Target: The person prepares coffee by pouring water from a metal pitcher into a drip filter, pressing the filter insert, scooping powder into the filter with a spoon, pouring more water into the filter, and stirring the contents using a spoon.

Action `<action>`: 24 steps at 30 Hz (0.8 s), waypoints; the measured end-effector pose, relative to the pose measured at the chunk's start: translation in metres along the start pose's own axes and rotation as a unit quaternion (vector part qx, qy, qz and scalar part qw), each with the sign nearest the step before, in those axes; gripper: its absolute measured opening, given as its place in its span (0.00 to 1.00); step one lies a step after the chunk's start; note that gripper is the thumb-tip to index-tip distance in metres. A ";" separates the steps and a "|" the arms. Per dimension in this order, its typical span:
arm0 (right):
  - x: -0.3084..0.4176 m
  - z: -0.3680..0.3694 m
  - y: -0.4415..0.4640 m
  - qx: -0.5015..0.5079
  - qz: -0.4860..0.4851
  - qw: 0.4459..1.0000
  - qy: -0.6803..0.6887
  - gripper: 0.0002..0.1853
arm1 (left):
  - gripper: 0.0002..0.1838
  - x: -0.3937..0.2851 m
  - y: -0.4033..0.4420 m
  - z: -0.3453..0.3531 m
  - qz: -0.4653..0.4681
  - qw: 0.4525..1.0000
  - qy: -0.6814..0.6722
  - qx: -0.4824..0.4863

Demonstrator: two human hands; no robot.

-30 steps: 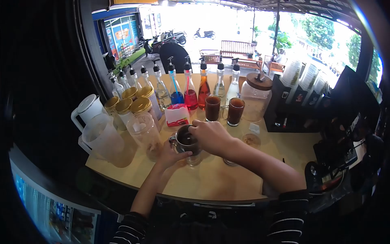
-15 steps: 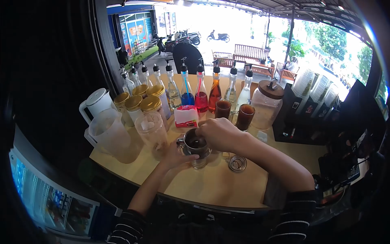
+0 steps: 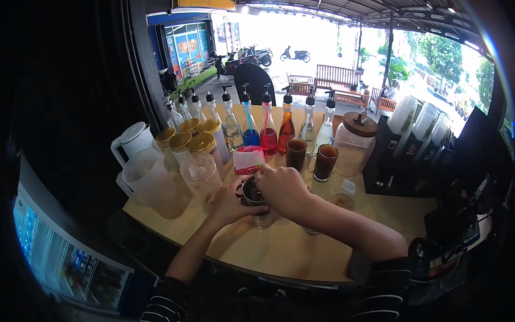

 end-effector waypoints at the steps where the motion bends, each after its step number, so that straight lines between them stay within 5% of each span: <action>1: -0.005 -0.003 -0.001 -0.021 0.029 0.999 -0.028 0.09 | 0.49 -0.001 -0.001 -0.001 0.007 0.999 0.029 -0.012; 7: 0.002 0.008 -0.009 -0.038 -0.048 0.998 0.031 0.07 | 0.49 0.003 0.001 0.001 0.006 1.000 0.008 0.022; 24: 0.002 0.009 -0.011 -0.034 -0.047 0.998 0.013 0.08 | 0.47 -0.001 -0.001 0.000 0.005 1.000 0.014 -0.006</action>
Point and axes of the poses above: each hand's wrist, its own y-axis towards the middle knuckle, its own z-axis out of the palm, x = y × z, the point moved 6 cm from there along y, towards the middle knuckle, and after that the axes turned 6 degrees about -x, right-handed, at the moved point
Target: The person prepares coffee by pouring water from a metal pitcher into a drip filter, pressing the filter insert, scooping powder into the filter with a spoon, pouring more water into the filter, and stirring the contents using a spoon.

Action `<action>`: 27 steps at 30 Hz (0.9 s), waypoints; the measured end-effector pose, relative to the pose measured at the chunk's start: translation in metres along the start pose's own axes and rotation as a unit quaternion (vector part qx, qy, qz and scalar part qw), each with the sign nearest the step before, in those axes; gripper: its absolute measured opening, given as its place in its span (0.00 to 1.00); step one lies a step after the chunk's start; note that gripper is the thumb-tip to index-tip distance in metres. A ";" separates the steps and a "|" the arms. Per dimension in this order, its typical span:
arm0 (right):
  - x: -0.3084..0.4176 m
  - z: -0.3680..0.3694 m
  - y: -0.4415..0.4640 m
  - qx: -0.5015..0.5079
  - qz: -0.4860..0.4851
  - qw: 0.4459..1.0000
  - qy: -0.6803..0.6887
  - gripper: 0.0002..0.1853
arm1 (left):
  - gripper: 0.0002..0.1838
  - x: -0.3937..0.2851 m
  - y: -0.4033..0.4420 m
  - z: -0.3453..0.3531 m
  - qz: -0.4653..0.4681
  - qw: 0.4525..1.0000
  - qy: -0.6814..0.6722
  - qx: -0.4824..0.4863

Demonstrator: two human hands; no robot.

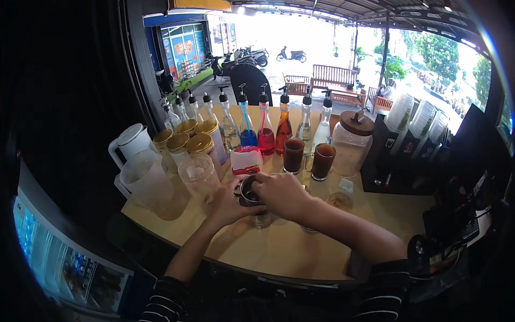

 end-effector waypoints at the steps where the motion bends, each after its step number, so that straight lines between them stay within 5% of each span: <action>1: -0.002 -0.004 0.000 0.000 0.001 1.000 0.009 0.09 | 0.47 0.000 0.000 0.000 -0.007 1.000 -0.004 0.003; 8: -0.002 -0.014 -0.004 -0.046 -0.033 0.997 0.048 0.09 | 0.44 -0.015 0.006 -0.011 0.097 0.992 0.049 -0.059; 22: 0.002 -0.036 -0.006 -0.158 -0.086 0.976 -0.120 0.08 | 0.42 -0.033 0.010 -0.019 0.239 0.965 0.017 -0.103; 27: 0.016 -0.043 -0.008 -0.178 -0.104 0.961 -0.182 0.05 | 0.42 -0.025 0.011 -0.016 0.219 0.970 -0.017 -0.102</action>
Point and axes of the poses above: each hand's wrist, its own y-axis towards the middle knuckle, its own z-axis out of the palm, x = y × z, the point moved 6 cm from there along y, towards the middle knuckle, and after that the axes turned 6 degrees about -x, right-handed, at the moved point
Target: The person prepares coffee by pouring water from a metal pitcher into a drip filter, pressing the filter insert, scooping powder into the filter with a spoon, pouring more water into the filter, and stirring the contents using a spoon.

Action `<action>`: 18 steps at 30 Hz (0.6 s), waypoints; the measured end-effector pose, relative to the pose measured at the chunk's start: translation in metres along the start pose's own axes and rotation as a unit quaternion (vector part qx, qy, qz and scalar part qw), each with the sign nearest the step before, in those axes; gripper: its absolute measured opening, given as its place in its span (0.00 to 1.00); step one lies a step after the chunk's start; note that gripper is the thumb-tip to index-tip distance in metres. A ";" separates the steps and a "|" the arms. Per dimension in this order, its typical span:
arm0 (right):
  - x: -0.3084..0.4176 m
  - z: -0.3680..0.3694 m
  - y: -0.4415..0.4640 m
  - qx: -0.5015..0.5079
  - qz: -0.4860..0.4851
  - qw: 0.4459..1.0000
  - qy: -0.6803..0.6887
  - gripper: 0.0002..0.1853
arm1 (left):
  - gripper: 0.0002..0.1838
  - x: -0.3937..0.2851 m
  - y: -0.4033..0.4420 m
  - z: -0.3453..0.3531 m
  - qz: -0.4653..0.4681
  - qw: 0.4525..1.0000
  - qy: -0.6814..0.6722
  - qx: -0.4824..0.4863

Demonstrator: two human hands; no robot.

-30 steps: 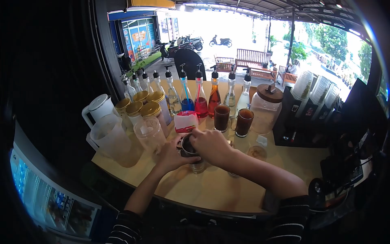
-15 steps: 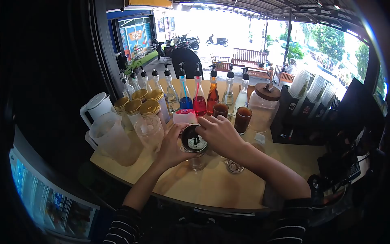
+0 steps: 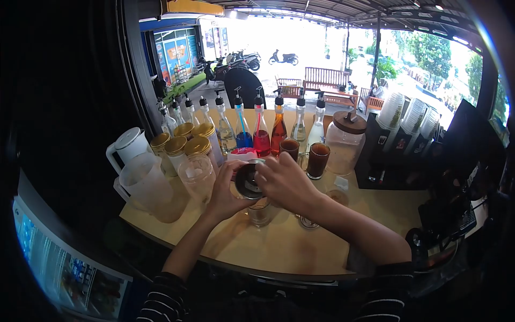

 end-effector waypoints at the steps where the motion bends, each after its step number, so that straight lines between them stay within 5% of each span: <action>1: -0.004 0.004 0.001 -0.010 0.010 1.000 0.000 0.05 | 0.42 -0.004 -0.001 0.001 0.028 1.000 0.008 0.001; 10: -0.007 0.003 -0.003 0.012 -0.056 0.998 0.039 0.04 | 0.44 -0.003 0.001 -0.004 0.042 0.994 0.084 0.063; 18: -0.005 0.001 -0.002 0.022 -0.079 0.996 0.047 0.05 | 0.42 -0.005 0.002 -0.009 0.049 0.997 0.049 0.021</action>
Point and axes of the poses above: each hand's wrist, its own y-axis towards the middle knuckle, its own z-axis out of the palm, x = y × z, the point moved 6 cm from there along y, towards the middle knuckle, and after that the axes turned 6 degrees about -x, right-handed, at the moved point
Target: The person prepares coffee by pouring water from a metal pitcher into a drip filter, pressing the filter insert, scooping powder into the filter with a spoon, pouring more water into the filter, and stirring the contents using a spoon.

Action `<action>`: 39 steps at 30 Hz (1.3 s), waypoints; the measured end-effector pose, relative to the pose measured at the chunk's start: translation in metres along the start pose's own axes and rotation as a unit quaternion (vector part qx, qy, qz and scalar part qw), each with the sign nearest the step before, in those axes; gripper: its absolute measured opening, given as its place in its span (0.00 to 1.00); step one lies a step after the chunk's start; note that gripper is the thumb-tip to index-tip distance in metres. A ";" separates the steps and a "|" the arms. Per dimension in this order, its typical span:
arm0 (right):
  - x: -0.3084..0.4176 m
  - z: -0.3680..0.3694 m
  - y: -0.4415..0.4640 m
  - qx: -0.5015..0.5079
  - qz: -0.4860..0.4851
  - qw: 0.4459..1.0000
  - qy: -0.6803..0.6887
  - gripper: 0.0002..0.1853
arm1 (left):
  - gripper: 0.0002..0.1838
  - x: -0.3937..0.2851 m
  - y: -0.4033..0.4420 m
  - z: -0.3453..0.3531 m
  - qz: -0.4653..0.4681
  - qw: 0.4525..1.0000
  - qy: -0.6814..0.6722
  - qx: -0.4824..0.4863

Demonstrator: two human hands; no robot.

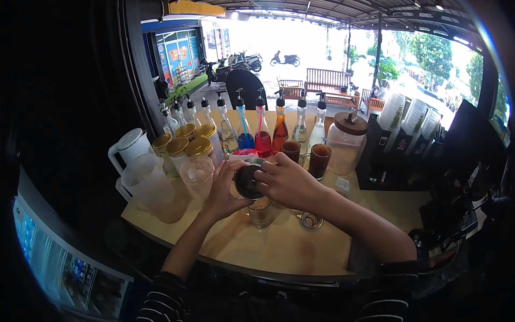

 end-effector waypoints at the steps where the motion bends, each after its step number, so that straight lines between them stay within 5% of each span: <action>1: 0.002 0.000 0.000 0.001 -0.008 1.000 -0.008 0.05 | 0.42 0.000 0.000 0.000 0.001 1.000 -0.012 -0.004; 8: 0.013 0.002 0.014 -0.040 0.073 0.996 -0.031 0.05 | 0.42 -0.009 -0.004 0.008 -0.003 0.998 -0.023 -0.051; 10: 0.009 -0.001 0.015 -0.034 0.159 0.987 -0.015 0.05 | 0.42 -0.006 -0.005 0.004 -0.027 0.995 -0.029 -0.089; 16: 0.000 0.007 0.009 0.048 0.095 0.994 0.009 0.04 | 0.43 -0.003 -0.005 0.002 -0.015 0.999 0.048 -0.021; 20: 0.001 0.001 0.008 0.005 -0.006 1.000 -0.017 0.04 | 0.43 -0.004 0.002 -0.004 0.005 0.997 0.072 0.014; 39: -0.002 0.001 0.014 0.021 0.004 0.999 -0.028 0.01 | 0.44 -0.017 0.009 -0.006 0.045 0.992 0.107 0.045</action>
Point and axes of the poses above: each hand's wrist, its own y-axis towards the middle knuckle, its own z-axis out of the palm, x = y × z, the point moved 6 cm from there along y, towards the middle knuckle, and after that the axes turned 6 degrees about -x, right-handed, at the moved point
